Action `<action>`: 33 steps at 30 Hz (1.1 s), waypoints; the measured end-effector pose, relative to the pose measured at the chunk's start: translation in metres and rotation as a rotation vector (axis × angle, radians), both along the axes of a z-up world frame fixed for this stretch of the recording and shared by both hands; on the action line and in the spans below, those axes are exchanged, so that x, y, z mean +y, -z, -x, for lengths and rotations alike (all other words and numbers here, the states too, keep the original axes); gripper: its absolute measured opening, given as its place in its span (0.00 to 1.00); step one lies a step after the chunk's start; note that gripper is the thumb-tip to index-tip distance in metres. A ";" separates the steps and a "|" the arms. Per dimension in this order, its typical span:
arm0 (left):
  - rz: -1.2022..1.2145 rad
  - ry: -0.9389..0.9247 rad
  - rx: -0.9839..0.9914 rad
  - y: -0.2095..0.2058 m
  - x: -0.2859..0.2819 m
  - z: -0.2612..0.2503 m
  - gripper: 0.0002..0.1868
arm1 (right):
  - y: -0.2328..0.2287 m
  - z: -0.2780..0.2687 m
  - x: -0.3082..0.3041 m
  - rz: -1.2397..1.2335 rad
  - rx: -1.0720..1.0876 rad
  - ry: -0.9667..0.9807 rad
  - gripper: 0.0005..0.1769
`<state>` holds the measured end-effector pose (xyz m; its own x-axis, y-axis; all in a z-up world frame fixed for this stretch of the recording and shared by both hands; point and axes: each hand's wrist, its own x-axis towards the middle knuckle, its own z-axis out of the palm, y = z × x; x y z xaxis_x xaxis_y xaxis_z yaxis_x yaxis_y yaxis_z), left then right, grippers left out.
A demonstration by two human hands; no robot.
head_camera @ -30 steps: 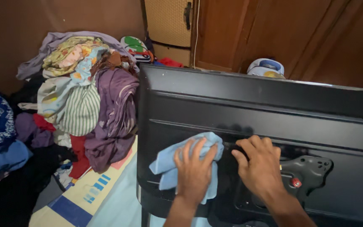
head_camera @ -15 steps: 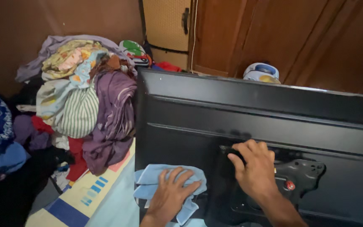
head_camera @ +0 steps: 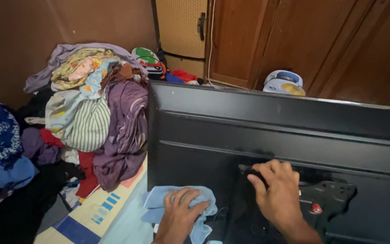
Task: The person wipes the back of a black monitor with a light blue cloth. They clean the top edge, the main back panel, and the stand area. The person then folds the cloth and continues wiping the monitor before the video ends.
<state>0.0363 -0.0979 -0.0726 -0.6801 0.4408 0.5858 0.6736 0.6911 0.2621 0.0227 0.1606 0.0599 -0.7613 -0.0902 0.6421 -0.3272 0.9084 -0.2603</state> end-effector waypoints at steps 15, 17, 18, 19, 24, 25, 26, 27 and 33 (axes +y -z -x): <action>-0.588 -0.583 0.186 -0.068 0.011 0.044 0.21 | -0.001 0.010 0.003 0.029 -0.091 0.050 0.14; -0.701 -0.720 0.156 -0.052 0.007 0.046 0.21 | 0.000 0.015 0.003 0.014 -0.088 0.055 0.14; -0.748 -0.764 0.138 -0.046 0.008 0.045 0.22 | 0.001 0.018 0.003 0.014 -0.075 0.051 0.13; -0.795 -0.808 0.120 -0.041 0.010 0.044 0.23 | 0.001 0.019 0.004 0.013 -0.063 0.048 0.13; -0.543 -0.658 0.249 -0.050 0.033 0.035 0.24 | 0.001 0.016 0.005 0.022 -0.072 0.041 0.15; -0.474 -0.595 0.266 -0.056 0.035 0.034 0.24 | 0.002 0.015 0.005 0.024 -0.078 0.038 0.15; -0.465 -0.574 0.268 -0.062 0.035 0.037 0.25 | 0.002 0.015 0.005 0.028 -0.081 0.034 0.14; -0.455 -0.553 0.269 -0.069 0.034 0.042 0.25 | 0.001 0.017 0.005 0.022 -0.080 0.039 0.14; -0.768 -0.681 0.163 -0.068 0.013 0.061 0.24 | 0.001 0.019 0.007 0.012 -0.106 0.035 0.14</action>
